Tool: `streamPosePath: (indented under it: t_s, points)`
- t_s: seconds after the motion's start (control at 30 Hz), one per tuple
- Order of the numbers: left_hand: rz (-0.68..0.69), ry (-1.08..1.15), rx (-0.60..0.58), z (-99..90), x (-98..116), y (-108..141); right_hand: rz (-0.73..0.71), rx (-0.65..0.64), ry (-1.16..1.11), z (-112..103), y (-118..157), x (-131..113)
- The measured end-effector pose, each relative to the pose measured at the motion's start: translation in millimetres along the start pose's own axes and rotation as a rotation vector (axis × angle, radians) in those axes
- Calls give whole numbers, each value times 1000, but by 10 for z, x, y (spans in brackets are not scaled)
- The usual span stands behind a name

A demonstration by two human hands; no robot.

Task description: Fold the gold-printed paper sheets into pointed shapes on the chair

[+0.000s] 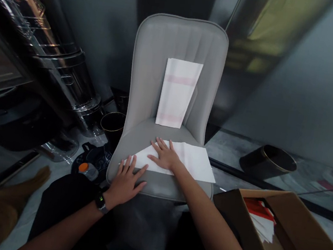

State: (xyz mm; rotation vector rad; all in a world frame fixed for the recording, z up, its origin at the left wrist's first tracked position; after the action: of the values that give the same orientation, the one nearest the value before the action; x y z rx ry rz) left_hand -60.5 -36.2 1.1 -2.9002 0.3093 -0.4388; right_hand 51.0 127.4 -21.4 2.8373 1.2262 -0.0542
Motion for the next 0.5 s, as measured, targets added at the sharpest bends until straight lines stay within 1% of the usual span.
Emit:
streamPosePath:
  t_s: [0.1, 0.23, 0.3, 0.4, 0.5]
  points:
    - [4, 3, -13, 5, 10, -11, 25, -43, -12, 19, -20, 69]
    - [24, 18, -21, 20, 12, -21, 19, -118, 7, 27, -63, 87]
    - [28, 21, -19, 25, 5, -25, 29, -111, 21, 8, -84, 69]
    - [36, 16, -18, 25, 4, -31, 7, -55, 25, -39, -101, -5]
    - [36, 5, -31, 20, 17, -39, -3, -71, 18, -41, -101, -40]
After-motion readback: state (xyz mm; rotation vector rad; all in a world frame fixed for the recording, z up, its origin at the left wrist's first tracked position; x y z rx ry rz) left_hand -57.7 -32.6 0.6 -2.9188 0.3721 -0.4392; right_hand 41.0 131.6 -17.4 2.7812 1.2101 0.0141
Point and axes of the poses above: each hand's wrist, its own y-axis away from the middle knuckle, its own z-axis out of the palm, x = y × z, the point moved 7 cm from there along -y, towards the middle knuckle, and after that the axes turned 11 degrees about y, right-handed, at the moved point
